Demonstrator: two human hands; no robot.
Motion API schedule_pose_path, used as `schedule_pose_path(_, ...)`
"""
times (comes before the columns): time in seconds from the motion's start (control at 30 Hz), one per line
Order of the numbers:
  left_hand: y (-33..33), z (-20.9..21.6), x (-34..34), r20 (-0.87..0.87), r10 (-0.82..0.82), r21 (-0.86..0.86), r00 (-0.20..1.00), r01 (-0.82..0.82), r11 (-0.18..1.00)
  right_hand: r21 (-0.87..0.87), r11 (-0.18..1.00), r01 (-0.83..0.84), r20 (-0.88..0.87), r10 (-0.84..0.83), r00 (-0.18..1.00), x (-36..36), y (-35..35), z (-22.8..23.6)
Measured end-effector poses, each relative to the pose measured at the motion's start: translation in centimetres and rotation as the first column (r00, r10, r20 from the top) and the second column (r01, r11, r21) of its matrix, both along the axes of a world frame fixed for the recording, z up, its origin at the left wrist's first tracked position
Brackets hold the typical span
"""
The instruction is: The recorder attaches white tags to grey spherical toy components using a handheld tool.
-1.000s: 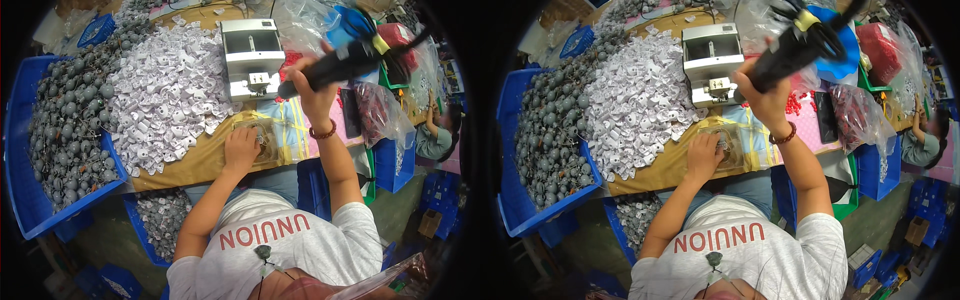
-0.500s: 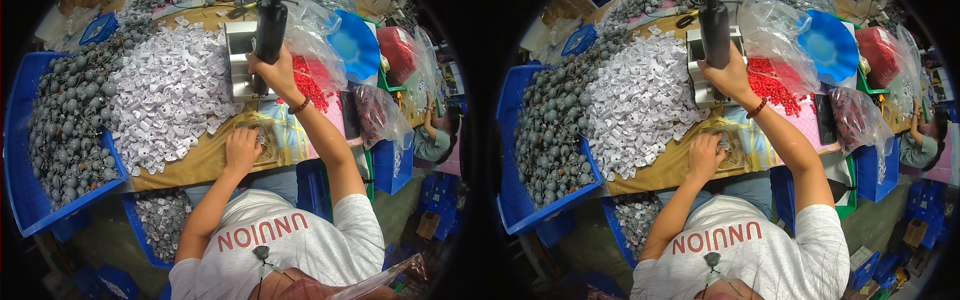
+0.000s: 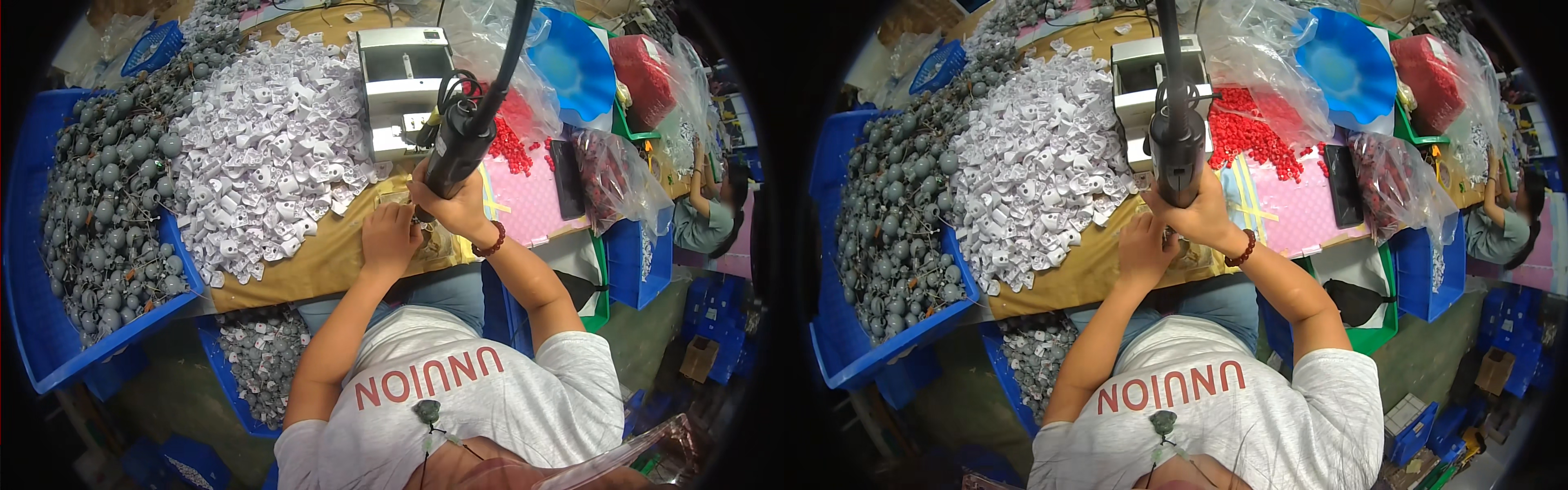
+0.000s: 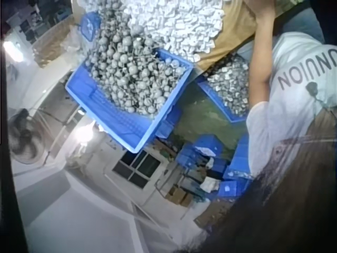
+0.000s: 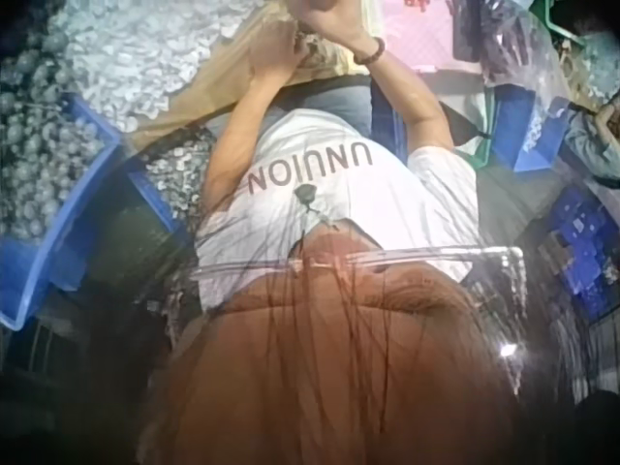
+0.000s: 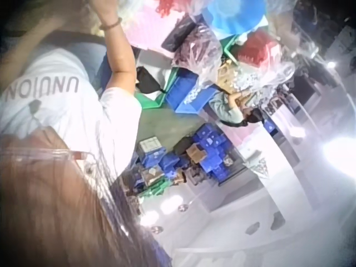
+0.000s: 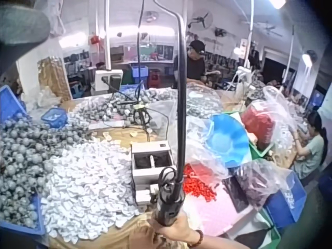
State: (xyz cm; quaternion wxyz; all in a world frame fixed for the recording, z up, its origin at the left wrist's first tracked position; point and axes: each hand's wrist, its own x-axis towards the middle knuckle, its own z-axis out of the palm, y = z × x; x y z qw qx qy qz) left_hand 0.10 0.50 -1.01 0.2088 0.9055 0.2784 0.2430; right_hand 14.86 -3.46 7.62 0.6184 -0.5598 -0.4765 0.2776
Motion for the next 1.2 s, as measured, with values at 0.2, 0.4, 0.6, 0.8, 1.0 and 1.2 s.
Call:
schedule_pose_path(0.2,0.5,0.4,0.0,-0.012,-0.046,-0.042,0.999,0.045,0.998,0.071,0.997,-0.03,0.063,0.026,0.998,-0.1,-1.5,-1.9)
schedule_pose_path(0.4,0.8,1.6,-0.4,-0.026,-0.102,-0.107,0.994,0.099,0.989,-0.092,0.994,0.056,0.005,-0.056,0.998,-0.7,-2.9,-3.6)
schedule_pose_path(0.6,0.6,1.1,-0.4,-0.017,-0.113,-0.05,0.993,0.112,0.992,-0.028,0.999,0.043,0.142,-0.038,0.989,-1.2,-3.0,-7.4)
schedule_pose_path(0.8,0.3,1.2,-0.3,-0.008,-0.087,-0.034,0.996,0.086,0.996,0.005,0.998,0.065,0.045,-0.065,0.997,-1.0,-2.3,-1.5)
schedule_pose_path(1.0,0.1,1.8,-0.4,-0.074,-0.052,-0.134,0.996,0.041,0.99,-0.057,0.958,0.282,-0.245,-0.287,0.926,2.5,-0.6,0.7)
schedule_pose_path(1.2,-0.6,1.1,-0.4,0.037,0.025,-0.128,0.999,-0.02,0.992,-0.077,0.866,0.494,-0.031,-0.498,0.867,9.1,-0.5,-5.8)
